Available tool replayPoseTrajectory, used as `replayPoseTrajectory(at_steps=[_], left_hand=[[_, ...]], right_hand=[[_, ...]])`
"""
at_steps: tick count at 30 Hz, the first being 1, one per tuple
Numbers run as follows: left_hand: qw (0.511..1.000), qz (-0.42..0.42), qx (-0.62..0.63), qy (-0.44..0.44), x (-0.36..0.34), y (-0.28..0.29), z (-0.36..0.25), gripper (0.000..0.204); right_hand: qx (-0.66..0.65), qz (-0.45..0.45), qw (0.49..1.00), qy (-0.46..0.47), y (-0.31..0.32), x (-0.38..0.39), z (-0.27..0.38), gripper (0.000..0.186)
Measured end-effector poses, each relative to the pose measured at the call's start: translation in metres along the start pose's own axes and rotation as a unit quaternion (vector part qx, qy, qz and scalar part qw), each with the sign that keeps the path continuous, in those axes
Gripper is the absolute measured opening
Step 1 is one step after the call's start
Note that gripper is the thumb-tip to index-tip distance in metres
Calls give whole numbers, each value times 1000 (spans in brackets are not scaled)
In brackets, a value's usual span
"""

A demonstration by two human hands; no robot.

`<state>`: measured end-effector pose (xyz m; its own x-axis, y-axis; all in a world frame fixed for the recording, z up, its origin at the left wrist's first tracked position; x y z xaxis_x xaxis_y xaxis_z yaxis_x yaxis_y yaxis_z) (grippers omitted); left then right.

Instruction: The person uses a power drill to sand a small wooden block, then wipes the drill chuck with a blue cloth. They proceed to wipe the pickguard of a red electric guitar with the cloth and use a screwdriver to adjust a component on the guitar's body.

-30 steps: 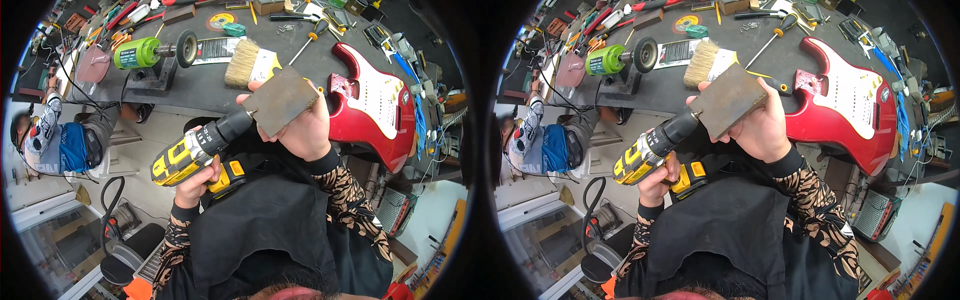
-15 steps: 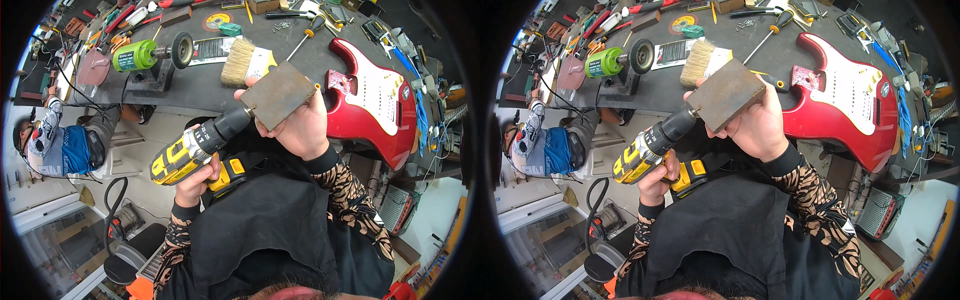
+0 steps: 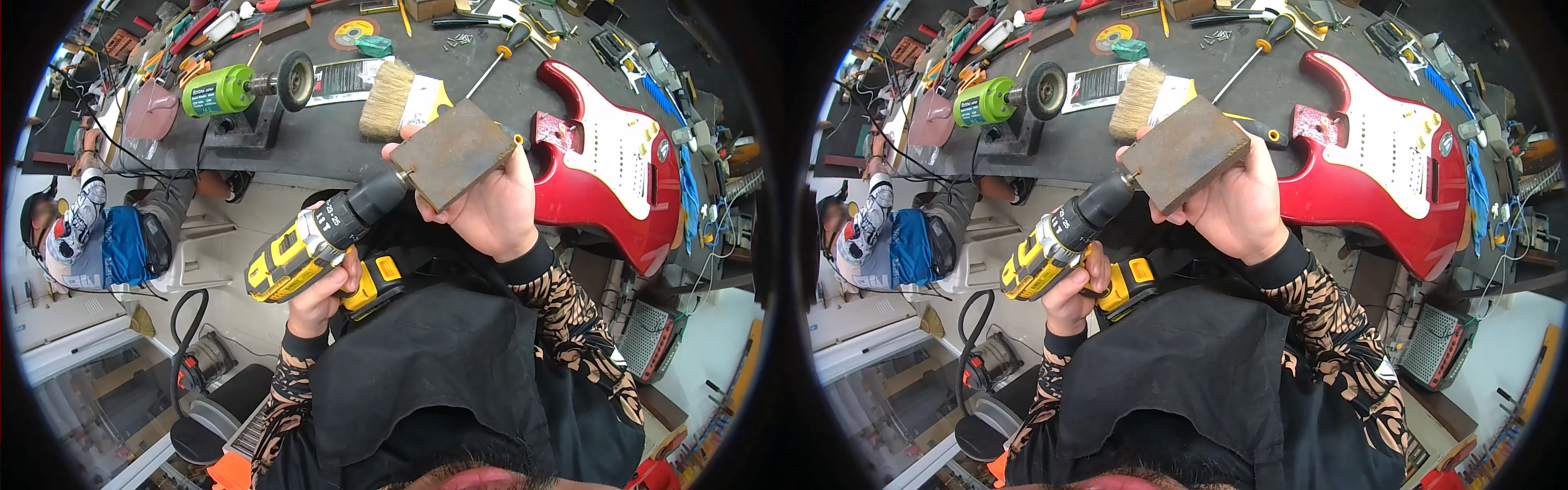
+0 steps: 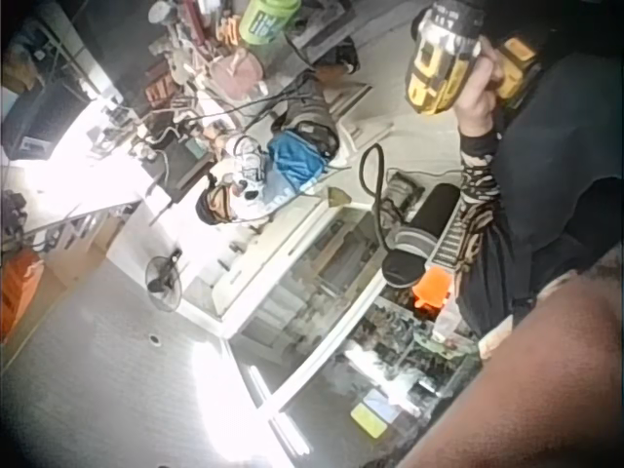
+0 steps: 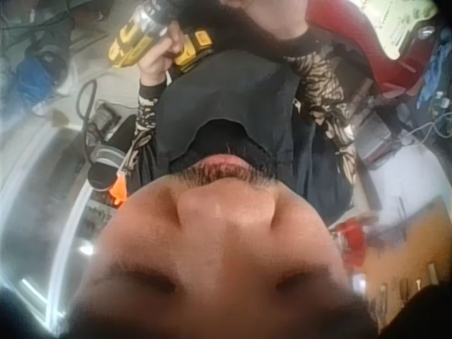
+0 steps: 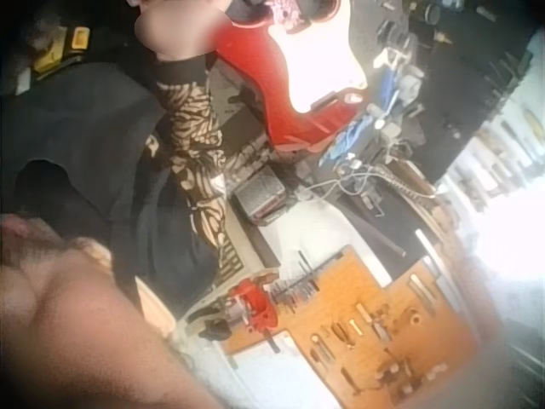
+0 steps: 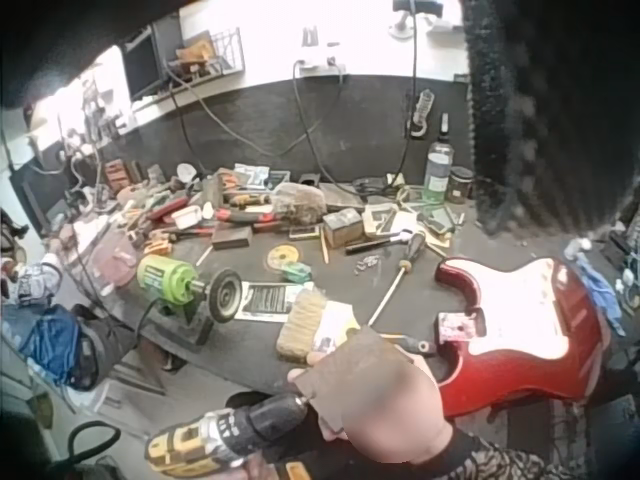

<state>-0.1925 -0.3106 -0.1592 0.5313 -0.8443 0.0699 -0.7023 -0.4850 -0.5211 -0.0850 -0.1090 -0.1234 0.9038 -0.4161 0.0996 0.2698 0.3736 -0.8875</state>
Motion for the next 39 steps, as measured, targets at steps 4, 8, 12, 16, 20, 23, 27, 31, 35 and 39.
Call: replayPoseTrajectory(at_steps=[4, 8, 12, 16, 20, 23, 27, 31, 35, 39], left_hand=[[1000, -4, 1, -5, 1, 3, 0, 85], [1000, 3, 6, -1, 1, 4, 3, 89], [1000, 2, 5, -1, 2, 5, 3, 91], [1000, 3, 4, -7, 2, 5, 3, 90], [1000, -1, 11, 1, 2, 6, 4, 88], [1000, 1, 21, -2, 2, 2, 2, 85], [1000, 4, 19, 2, 0, 3, 3, 71], [1000, -6, 14, 5, 1, 5, 5, 58], [1000, -9, 20, 21, 2, 5, 7, 63], [999, -6, 22, 27, 4, -1, 3, 64]], right_hand=[[4, 2, 1000, -2, 0, 0, 0, 90], [10, 0, 1000, 3, 2, 0, -1, 92], [30, 1, 1000, -2, 2, -1, -1, 93], [8, -2, 1000, 3, 1, 0, 0, 94], [30, -10, 999, 4, 3, -1, -1, 90], [36, 50, 998, 7, 4, -1, -1, 89], [18, 24, 1000, 10, 5, -2, -1, 89], [19, -11, 1000, 10, 1, -1, 0, 88], [16, -52, 998, 17, 3, -1, 1, 88], [21, -50, 998, 15, 0, 0, 1, 91]])
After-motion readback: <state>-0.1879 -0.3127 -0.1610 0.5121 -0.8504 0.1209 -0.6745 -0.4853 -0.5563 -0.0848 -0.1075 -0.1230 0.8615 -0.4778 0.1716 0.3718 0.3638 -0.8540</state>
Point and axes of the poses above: each hand's wrist, its own x-axis away from the middle knuckle, its own y-axis out of the back of the hand, z = x × y, the point moved 9 cm from there along -x, towards the middle knuckle, and after that the axes turned 3 degrees about -z, right-handed, at the moved point
